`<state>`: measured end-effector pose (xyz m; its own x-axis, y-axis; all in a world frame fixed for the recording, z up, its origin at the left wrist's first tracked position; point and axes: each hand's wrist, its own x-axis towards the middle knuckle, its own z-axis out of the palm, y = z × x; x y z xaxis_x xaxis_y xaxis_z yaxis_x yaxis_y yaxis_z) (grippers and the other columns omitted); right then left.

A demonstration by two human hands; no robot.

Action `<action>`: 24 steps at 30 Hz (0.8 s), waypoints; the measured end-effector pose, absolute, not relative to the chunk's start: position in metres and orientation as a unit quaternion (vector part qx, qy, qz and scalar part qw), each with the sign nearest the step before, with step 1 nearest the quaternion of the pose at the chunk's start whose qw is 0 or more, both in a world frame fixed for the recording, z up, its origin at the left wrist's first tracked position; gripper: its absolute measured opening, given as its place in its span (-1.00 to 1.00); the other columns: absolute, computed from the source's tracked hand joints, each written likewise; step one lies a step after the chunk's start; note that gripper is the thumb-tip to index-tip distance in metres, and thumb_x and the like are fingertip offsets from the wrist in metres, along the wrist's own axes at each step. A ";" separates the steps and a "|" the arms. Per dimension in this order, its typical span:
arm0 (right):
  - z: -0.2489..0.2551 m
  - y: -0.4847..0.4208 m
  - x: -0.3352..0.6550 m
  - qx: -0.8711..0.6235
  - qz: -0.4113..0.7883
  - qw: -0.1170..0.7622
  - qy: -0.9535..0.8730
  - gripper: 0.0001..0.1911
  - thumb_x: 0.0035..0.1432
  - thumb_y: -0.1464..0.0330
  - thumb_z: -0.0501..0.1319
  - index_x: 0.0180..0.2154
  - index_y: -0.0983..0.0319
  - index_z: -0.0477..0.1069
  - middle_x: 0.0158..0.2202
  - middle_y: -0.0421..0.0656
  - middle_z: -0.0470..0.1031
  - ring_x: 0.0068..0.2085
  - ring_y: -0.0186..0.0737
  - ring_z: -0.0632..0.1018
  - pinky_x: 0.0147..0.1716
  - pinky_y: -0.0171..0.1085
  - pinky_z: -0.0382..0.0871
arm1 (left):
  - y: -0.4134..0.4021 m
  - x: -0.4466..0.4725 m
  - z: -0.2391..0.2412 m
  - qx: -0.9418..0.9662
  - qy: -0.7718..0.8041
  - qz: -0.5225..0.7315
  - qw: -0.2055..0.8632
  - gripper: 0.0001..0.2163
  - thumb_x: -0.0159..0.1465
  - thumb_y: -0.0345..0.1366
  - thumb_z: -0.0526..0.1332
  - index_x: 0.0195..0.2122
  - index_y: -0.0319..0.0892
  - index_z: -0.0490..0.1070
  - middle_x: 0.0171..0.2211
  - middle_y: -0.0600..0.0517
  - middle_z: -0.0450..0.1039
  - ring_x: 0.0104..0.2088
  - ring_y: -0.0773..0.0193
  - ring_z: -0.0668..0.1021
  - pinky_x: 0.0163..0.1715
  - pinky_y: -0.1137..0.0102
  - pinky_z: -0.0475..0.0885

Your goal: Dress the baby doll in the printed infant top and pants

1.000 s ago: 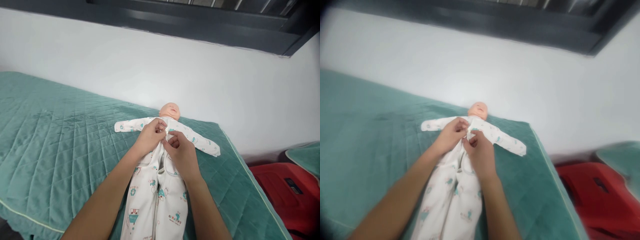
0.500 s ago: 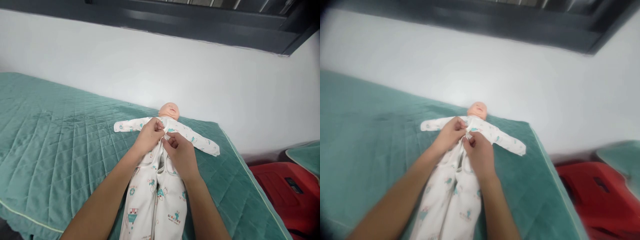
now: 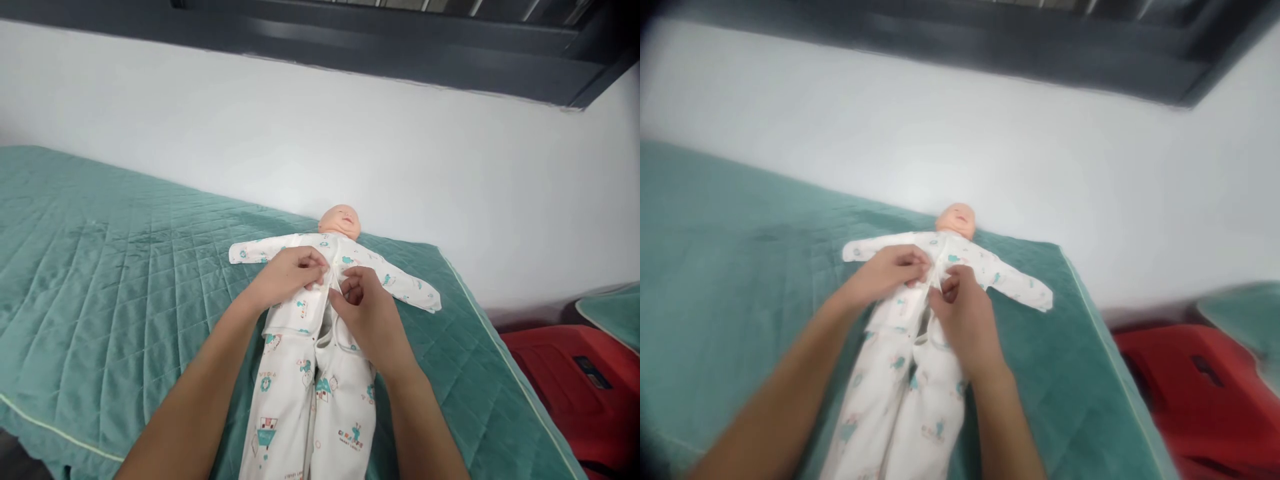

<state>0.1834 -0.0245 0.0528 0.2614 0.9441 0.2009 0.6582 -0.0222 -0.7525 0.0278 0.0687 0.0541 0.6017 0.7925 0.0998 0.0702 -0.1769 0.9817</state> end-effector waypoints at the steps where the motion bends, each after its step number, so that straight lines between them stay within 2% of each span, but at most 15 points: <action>1: 0.055 -0.027 0.184 -0.697 0.180 0.379 -0.581 -0.74 0.11 0.26 0.27 -0.16 0.15 0.32 -0.40 -0.27 0.45 -0.41 -0.27 0.43 -0.37 -0.27 0.28 | 0.068 0.024 0.056 0.713 0.305 0.301 0.555 -0.85 0.21 -0.23 0.22 -0.29 -0.19 0.47 -0.43 0.07 0.46 -0.46 0.38 0.45 -0.43 0.47 0.33; 3: 0.059 -0.032 0.185 -0.708 0.177 0.339 -0.593 -0.83 0.13 0.24 0.26 -0.32 0.15 0.30 -0.46 -0.28 0.42 -0.44 -0.28 0.40 -0.42 -0.29 0.22 | 0.066 0.017 0.059 0.749 0.300 0.265 0.528 -0.83 0.20 -0.18 0.25 -0.28 -0.17 0.50 -0.42 0.07 0.45 -0.43 0.36 0.45 -0.44 0.47 0.31; 7: 0.063 -0.037 0.190 -0.697 0.209 0.308 -0.612 -0.74 0.22 0.21 0.19 -0.46 0.17 0.28 -0.53 -0.29 0.34 -0.48 -0.32 0.31 -0.48 -0.31 0.12 | 0.064 0.014 0.063 0.792 0.285 0.231 0.489 -0.83 0.14 -0.19 0.32 -0.30 -0.15 0.50 -0.40 0.07 0.45 -0.42 0.36 0.42 -0.47 0.48 0.28; 11: 0.061 -0.036 0.194 -0.670 0.280 0.352 -0.591 -0.70 0.24 0.17 0.19 -0.46 0.19 0.31 -0.55 -0.31 0.24 -0.48 -0.36 0.24 -0.50 -0.33 0.08 | 0.062 0.016 0.066 0.801 0.286 0.229 0.474 -0.92 0.15 -0.28 0.28 -0.40 -0.16 0.45 -0.43 0.09 0.44 -0.46 0.38 0.40 -0.50 0.49 0.24; 15: 0.059 -0.034 0.192 -0.636 0.334 0.433 -0.545 -0.70 0.21 0.13 0.23 -0.41 0.20 0.35 -0.54 -0.31 0.18 -0.50 -0.38 0.19 -0.52 -0.34 0.05 | 0.060 0.016 0.069 0.792 0.282 0.223 0.493 -0.88 0.20 -0.27 0.25 -0.44 -0.17 0.43 -0.56 0.14 0.34 -0.53 0.41 0.35 -0.54 0.49 0.19; 20: 0.058 -0.033 0.187 -0.598 0.363 0.479 -0.530 -0.71 0.14 0.12 0.31 -0.38 0.22 0.41 -0.53 -0.30 0.23 -0.50 -0.39 0.22 -0.51 -0.35 0.08 | 0.060 0.015 0.066 0.714 0.234 0.255 0.609 -0.86 0.22 -0.23 0.27 -0.36 -0.21 0.45 -0.49 0.06 0.45 -0.47 0.37 0.47 -0.42 0.46 0.36; 24: 0.058 -0.032 0.188 -0.593 0.397 0.483 -0.507 -0.71 0.09 0.13 0.35 -0.33 0.22 0.44 -0.48 -0.28 0.30 -0.47 -0.38 0.28 -0.49 -0.35 0.16 | 0.062 0.016 0.063 0.697 0.210 0.243 0.641 -0.88 0.22 -0.28 0.29 -0.31 -0.23 0.52 -0.43 -0.01 0.54 -0.41 0.35 0.52 -0.32 0.43 0.44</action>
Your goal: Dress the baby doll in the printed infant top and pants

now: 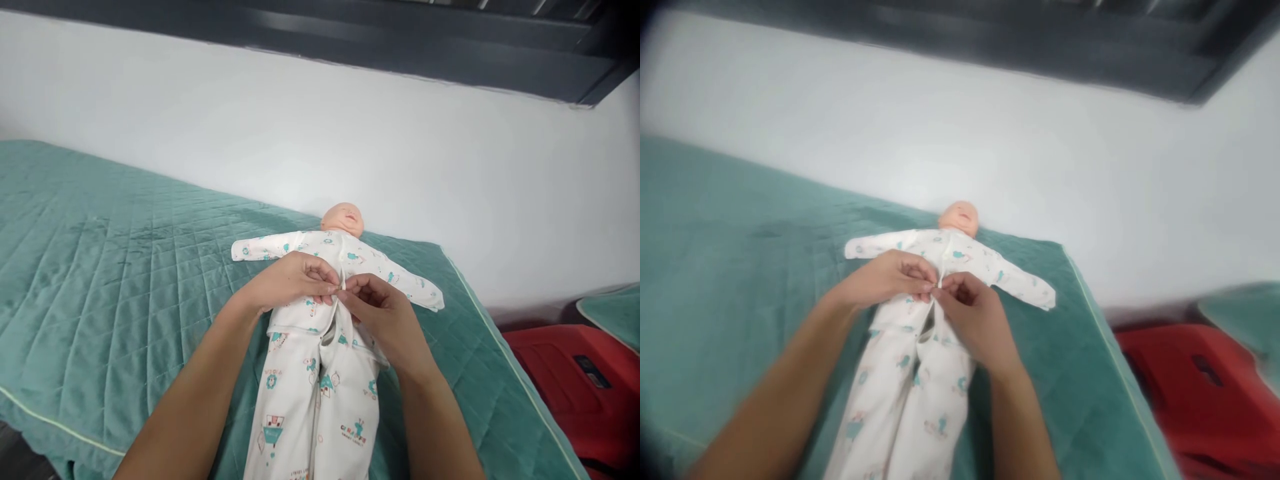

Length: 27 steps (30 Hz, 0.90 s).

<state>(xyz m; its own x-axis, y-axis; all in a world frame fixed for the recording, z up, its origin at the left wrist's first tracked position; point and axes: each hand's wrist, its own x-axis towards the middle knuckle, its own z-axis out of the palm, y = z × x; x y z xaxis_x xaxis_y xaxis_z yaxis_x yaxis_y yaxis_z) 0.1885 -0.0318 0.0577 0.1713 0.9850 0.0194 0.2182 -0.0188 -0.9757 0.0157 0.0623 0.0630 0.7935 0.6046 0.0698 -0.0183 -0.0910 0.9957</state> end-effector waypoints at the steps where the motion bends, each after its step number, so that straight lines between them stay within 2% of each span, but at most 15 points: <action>1: 0.058 -0.032 0.189 -0.598 0.397 0.482 -0.503 -0.70 0.08 0.13 0.36 -0.33 0.22 0.44 -0.48 -0.28 0.31 -0.47 -0.37 0.29 -0.49 -0.35 0.17 | 0.063 0.016 0.063 0.693 0.211 0.241 0.645 -0.88 0.21 -0.29 0.30 -0.30 -0.23 0.54 -0.42 -0.01 0.54 -0.41 0.35 0.53 -0.32 0.43 0.45; 13: 0.059 -0.032 0.192 -0.613 0.410 0.471 -0.484 -0.74 0.05 0.21 0.39 -0.26 0.21 0.48 -0.45 -0.27 0.37 -0.48 -0.38 0.36 -0.49 -0.36 0.24 | 0.065 0.016 0.059 0.660 0.228 0.261 0.667 -0.88 0.16 -0.30 0.35 -0.32 -0.24 0.58 -0.44 -0.01 0.54 -0.44 0.36 0.53 -0.35 0.43 0.48; 22: 0.059 -0.033 0.192 -0.601 0.424 0.473 -0.485 -0.70 0.02 0.22 0.41 -0.22 0.22 0.49 -0.40 -0.22 0.44 -0.44 -0.35 0.40 -0.47 -0.34 0.29 | 0.065 0.017 0.058 0.656 0.227 0.264 0.670 -0.86 0.13 -0.29 0.38 -0.35 -0.25 0.53 -0.45 0.00 0.54 -0.45 0.36 0.54 -0.36 0.42 0.49; 27: 0.053 -0.032 0.191 -0.604 0.407 0.463 -0.506 -0.73 0.07 0.25 0.38 -0.19 0.20 0.48 -0.36 -0.20 0.48 -0.37 -0.32 0.43 -0.40 -0.33 0.30 | 0.063 0.022 0.058 0.621 0.225 0.274 0.699 -0.78 0.07 -0.29 0.44 -0.38 -0.24 0.42 -0.50 0.04 0.51 -0.51 0.40 0.51 -0.46 0.46 0.43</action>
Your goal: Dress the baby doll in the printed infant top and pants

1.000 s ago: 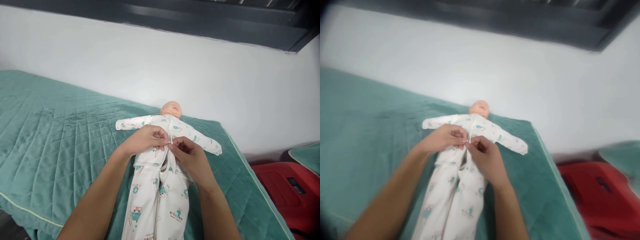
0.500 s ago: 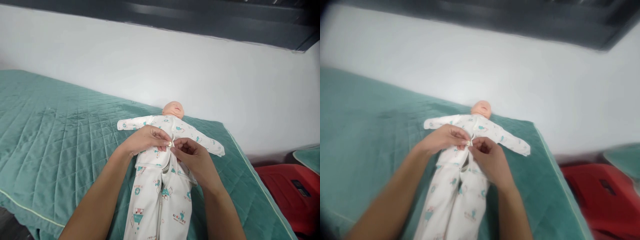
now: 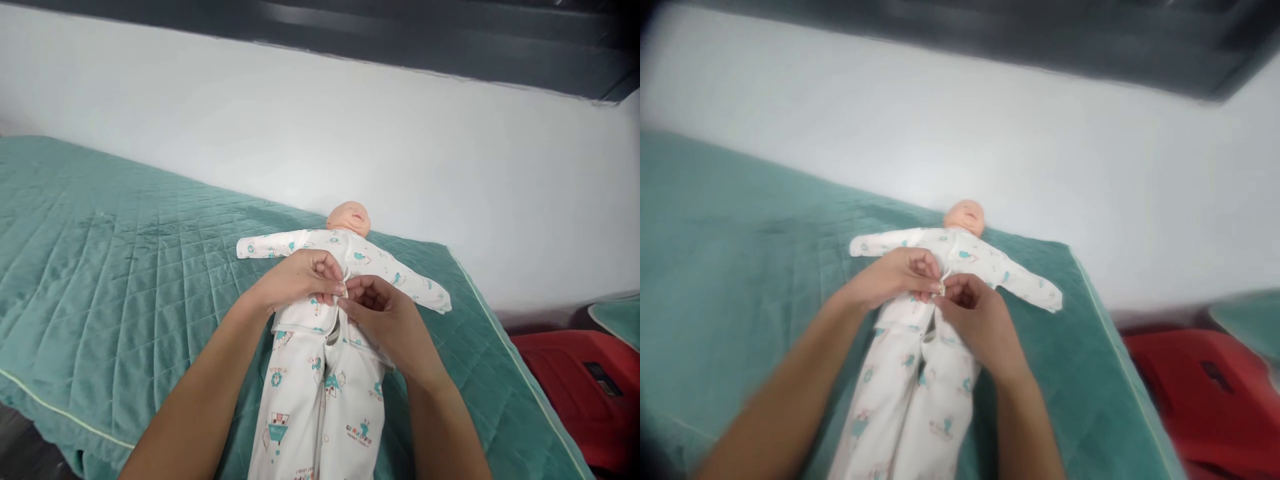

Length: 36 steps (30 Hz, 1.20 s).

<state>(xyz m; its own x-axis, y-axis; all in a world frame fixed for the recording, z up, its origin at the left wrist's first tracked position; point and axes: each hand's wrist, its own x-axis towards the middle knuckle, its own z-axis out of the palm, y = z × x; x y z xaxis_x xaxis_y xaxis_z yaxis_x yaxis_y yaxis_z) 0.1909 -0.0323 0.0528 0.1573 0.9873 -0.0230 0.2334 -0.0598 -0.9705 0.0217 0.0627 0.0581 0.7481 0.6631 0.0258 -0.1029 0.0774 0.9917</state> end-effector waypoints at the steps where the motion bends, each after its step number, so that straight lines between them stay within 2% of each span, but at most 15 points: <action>1: 0.052 -0.033 0.191 -0.605 0.403 0.460 -0.510 -0.74 0.08 0.25 0.37 -0.19 0.19 0.48 -0.36 -0.20 0.49 -0.37 -0.31 0.43 -0.39 -0.32 0.30 | 0.062 0.022 0.059 0.616 0.228 0.272 0.703 -0.76 0.06 -0.28 0.44 -0.39 -0.23 0.40 -0.51 0.05 0.50 -0.52 0.40 0.51 -0.47 0.47 0.43; 7: 0.053 -0.033 0.189 -0.614 0.391 0.453 -0.514 -0.76 0.11 0.27 0.34 -0.17 0.19 0.46 -0.40 -0.23 0.46 -0.40 -0.32 0.41 -0.42 -0.33 0.24 | 0.063 0.021 0.057 0.619 0.235 0.260 0.703 -0.72 0.09 -0.24 0.44 -0.35 -0.22 0.36 -0.49 0.02 0.53 -0.49 0.38 0.55 -0.44 0.46 0.46; 15: 0.051 -0.032 0.184 -0.625 0.347 0.440 -0.543 -0.79 0.12 0.27 0.33 -0.20 0.19 0.47 -0.40 -0.22 0.49 -0.36 -0.28 0.48 -0.36 -0.30 0.31 | 0.058 0.023 0.058 0.647 0.269 0.258 0.666 -0.76 0.14 -0.28 0.37 -0.31 -0.18 0.29 -0.52 0.08 0.48 -0.53 0.38 0.53 -0.55 0.51 0.39; 22: 0.048 -0.031 0.182 -0.642 0.322 0.413 -0.560 -0.68 0.10 0.29 0.35 -0.07 0.09 0.43 -0.42 -0.30 0.48 -0.39 -0.33 0.49 -0.38 -0.33 0.31 | 0.056 0.023 0.059 0.644 0.248 0.268 0.672 -0.82 0.14 -0.44 0.28 -0.32 -0.16 0.27 -0.53 0.16 0.36 -0.57 0.46 0.43 -0.59 0.55 0.28; 28: 0.049 -0.032 0.183 -0.622 0.344 0.435 -0.553 -0.63 0.12 0.27 0.35 -0.03 0.07 0.37 -0.42 -0.33 0.47 -0.40 -0.35 0.48 -0.41 -0.36 0.31 | 0.059 0.022 0.055 0.640 0.238 0.273 0.677 -0.84 0.15 -0.44 0.28 -0.28 -0.18 0.33 -0.46 0.13 0.37 -0.57 0.47 0.42 -0.59 0.53 0.29; 31: 0.051 -0.033 0.184 -0.621 0.350 0.446 -0.541 -0.70 0.16 0.22 0.30 -0.06 0.10 0.38 -0.48 -0.32 0.47 -0.46 -0.33 0.46 -0.45 -0.35 0.32 | 0.059 0.021 0.054 0.641 0.244 0.273 0.674 -0.83 0.14 -0.44 0.28 -0.24 -0.18 0.36 -0.39 0.10 0.42 -0.57 0.48 0.44 -0.59 0.52 0.30; 36: 0.053 -0.032 0.187 -0.681 0.334 0.442 -0.479 -0.78 0.18 0.16 0.26 -0.20 0.13 0.44 -0.52 -0.28 0.50 -0.55 -0.31 0.48 -0.52 -0.33 0.35 | 0.060 0.020 0.055 0.647 0.257 0.263 0.668 -0.80 0.13 -0.42 0.30 -0.20 -0.19 0.40 -0.42 0.12 0.42 -0.57 0.47 0.46 -0.55 0.51 0.37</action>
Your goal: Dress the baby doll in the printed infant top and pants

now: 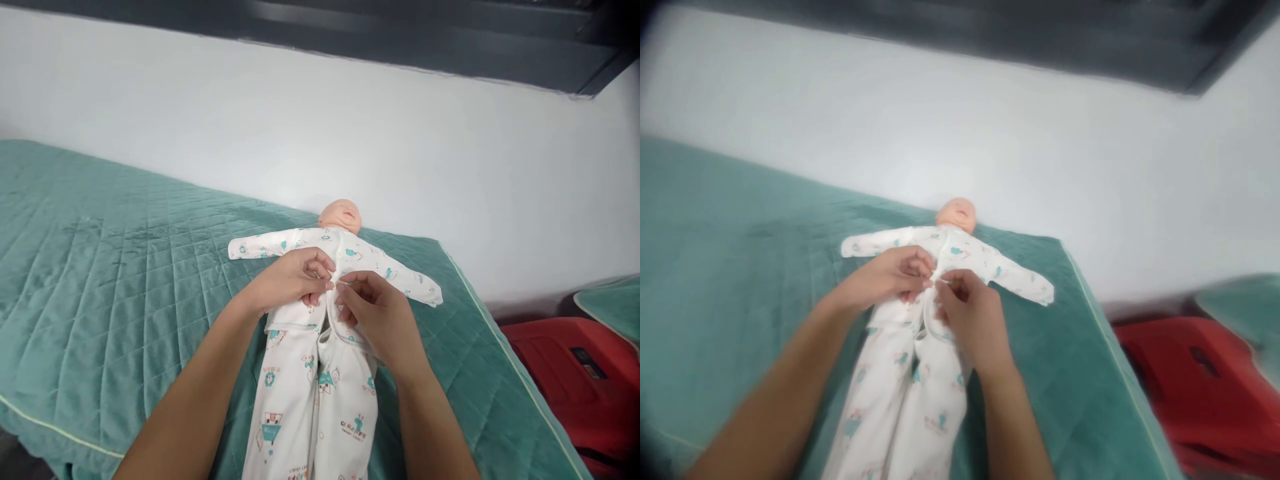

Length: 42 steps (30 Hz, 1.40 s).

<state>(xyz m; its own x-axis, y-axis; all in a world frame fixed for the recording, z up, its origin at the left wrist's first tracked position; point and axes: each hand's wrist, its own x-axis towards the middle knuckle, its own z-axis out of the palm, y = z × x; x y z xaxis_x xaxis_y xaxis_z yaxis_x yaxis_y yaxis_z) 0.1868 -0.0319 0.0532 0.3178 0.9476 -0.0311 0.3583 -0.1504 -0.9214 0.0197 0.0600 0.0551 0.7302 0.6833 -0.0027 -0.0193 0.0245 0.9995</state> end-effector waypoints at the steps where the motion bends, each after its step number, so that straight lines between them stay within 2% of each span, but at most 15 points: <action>1: 0.053 -0.032 0.187 -0.685 0.339 0.437 -0.474 -0.79 0.18 0.16 0.25 -0.22 0.13 0.45 -0.51 -0.27 0.52 -0.55 -0.30 0.49 -0.52 -0.32 0.35 | 0.060 0.019 0.056 0.654 0.262 0.256 0.663 -0.80 0.13 -0.41 0.31 -0.20 -0.20 0.41 -0.42 0.11 0.43 -0.56 0.46 0.48 -0.55 0.51 0.38; 10: 0.054 -0.033 0.190 -0.673 0.377 0.421 -0.477 -0.81 0.18 0.21 0.23 -0.27 0.18 0.50 -0.49 -0.22 0.55 -0.57 -0.32 0.50 -0.56 -0.36 0.36 | 0.063 0.014 0.062 0.701 0.314 0.216 0.603 -0.84 0.13 -0.38 0.30 -0.23 -0.20 0.48 -0.46 0.07 0.50 -0.55 0.41 0.52 -0.63 0.56 0.31; 15: 0.055 -0.033 0.189 -0.673 0.379 0.419 -0.478 -0.81 0.18 0.22 0.23 -0.25 0.18 0.50 -0.50 -0.23 0.55 -0.58 -0.33 0.49 -0.58 -0.38 0.34 | 0.058 0.016 0.068 0.710 0.350 0.213 0.574 -0.88 0.12 -0.36 0.30 -0.30 -0.22 0.50 -0.55 0.10 0.45 -0.62 0.46 0.44 -0.64 0.56 0.28; 22: 0.052 -0.033 0.190 -0.674 0.378 0.411 -0.484 -0.80 0.18 0.22 0.22 -0.21 0.17 0.49 -0.48 -0.24 0.56 -0.57 -0.35 0.49 -0.57 -0.39 0.34 | 0.055 0.015 0.074 0.734 0.362 0.194 0.541 -0.91 0.11 -0.35 0.26 -0.36 -0.22 0.50 -0.61 0.14 0.37 -0.62 0.46 0.37 -0.60 0.54 0.26; 34: 0.055 -0.033 0.187 -0.684 0.361 0.385 -0.504 -0.80 0.13 0.25 0.26 -0.19 0.17 0.47 -0.50 -0.25 0.53 -0.57 -0.33 0.49 -0.55 -0.36 0.33 | 0.057 0.016 0.070 0.764 0.319 0.179 0.531 -0.90 0.06 -0.34 0.18 -0.42 -0.19 0.46 -0.57 0.15 0.31 -0.58 0.44 0.28 -0.60 0.51 0.13; 42: 0.054 -0.033 0.185 -0.695 0.342 0.371 -0.512 -0.82 0.12 0.25 0.25 -0.21 0.15 0.47 -0.52 -0.28 0.51 -0.57 -0.33 0.48 -0.52 -0.35 0.30 | 0.061 0.016 0.065 0.774 0.293 0.171 0.534 -0.91 0.08 -0.33 0.16 -0.42 -0.19 0.42 -0.54 0.14 0.29 -0.54 0.43 0.26 -0.57 0.50 0.12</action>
<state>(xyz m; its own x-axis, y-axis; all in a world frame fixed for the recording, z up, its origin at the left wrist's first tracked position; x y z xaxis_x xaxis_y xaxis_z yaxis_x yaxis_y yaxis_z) 0.1852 -0.0334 0.0541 0.2412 0.9657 -0.0961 0.4582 -0.2006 -0.8659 0.0159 0.0610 0.0648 0.7696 0.6368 -0.0476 0.2708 -0.2579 0.9274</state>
